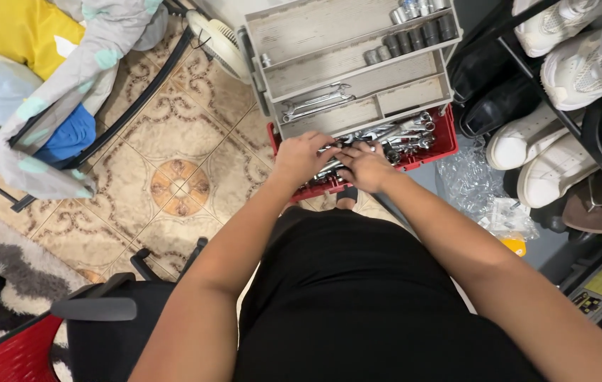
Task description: Organizing wrenches and sockets inside a multi-tier metal toolbox.
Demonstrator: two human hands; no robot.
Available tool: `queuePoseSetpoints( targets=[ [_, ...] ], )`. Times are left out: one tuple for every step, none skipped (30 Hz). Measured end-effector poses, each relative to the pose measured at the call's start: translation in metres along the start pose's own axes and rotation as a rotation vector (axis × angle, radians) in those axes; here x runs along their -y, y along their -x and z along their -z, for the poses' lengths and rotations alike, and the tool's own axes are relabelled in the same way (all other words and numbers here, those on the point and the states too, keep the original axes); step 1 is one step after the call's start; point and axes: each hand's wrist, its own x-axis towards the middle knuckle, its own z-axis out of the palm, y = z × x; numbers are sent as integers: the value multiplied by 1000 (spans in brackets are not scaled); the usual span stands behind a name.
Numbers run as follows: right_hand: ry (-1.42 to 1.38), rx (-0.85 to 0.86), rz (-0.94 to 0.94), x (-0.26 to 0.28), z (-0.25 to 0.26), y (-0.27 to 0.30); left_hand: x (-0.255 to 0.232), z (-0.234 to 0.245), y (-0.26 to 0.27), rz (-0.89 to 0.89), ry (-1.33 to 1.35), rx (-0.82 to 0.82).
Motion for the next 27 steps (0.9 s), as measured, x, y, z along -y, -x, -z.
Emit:
queuePoseSetpoints(
  targets=[
    [4, 4, 9, 1, 4, 1, 2, -2, 4, 8, -4, -6],
    [-19, 47, -57, 2, 9, 2, 4, -3, 8, 27, -8, -28],
    [-40, 90, -123, 4, 13, 2, 6, -5, 12, 45, -13, -51],
    [-36, 95, -115, 5, 16, 4, 6, -4, 16, 54, -14, -56],
    [1, 94, -158, 7, 19, 5, 6, -2, 19, 76, -2, -80],
    [37, 93, -198, 9, 22, 5, 6, 0, 23, 100, 7, -104],
    [42, 97, -186, 4, 16, 2, 5, 5, 26, 110, 2, -110],
    [63, 22, -123, 1, 9, -1, 3, 10, 31, 150, 48, -104],
    [84, -52, -61, -3, 2, -4, 1, 15, 35, 191, 94, -99],
    [87, -48, -55, -2, 4, -8, 0, 16, 40, 197, 93, -103],
    [101, 2, -35, -2, 7, -12, 0, 18, 45, 241, 110, -100],
    [114, 50, -14, 0, 9, -17, 0, 20, 49, 284, 126, -97],
    [115, 52, -8, -6, 1, -17, 4, 20, 57, 289, 123, -101],
    [96, 3, 35, -12, -7, -17, 8, 21, 66, 296, 116, -109],
    [76, -45, 78, -18, -15, -17, 13, 22, 74, 303, 109, -116],
    [80, -43, 82, -25, -27, -21, 13, 24, 81, 306, 109, -121],
    [228, -292, 134, -32, -40, -25, 14, 27, 87, 308, 127, -114],
    [370, -543, 187, -38, -53, -30, 15, 30, 96, 314, 140, -110],
    [369, -541, 198, -30, -33, -34, 14, 30, 100, 323, 135, -116],
    [228, -183, -77, -20, -15, -38, 13, 31, 105, 334, 140, -98],
    [81, 173, -351, -11, 3, -41, 12, 33, 110, 346, 144, -80],
    [79, 172, -350, -10, 4, -40, 12, 32, 111, 346, 142, -79],
    [37, 77, -278, -10, 6, -38, 12, 31, 111, 339, 132, -43],
    [-3, -18, -208, -11, 9, -37, 11, 29, 110, 329, 123, -8],
    [-3, -21, -209, -12, 8, -38, 12, 24, 107, 327, 123, -8],
    [-17, -6, -228, -11, 5, -39, 12, 20, 106, 286, 83, 13],
    [-31, 9, -247, -11, 2, -40, 12, 16, 105, 245, 42, 35]
  ],
)
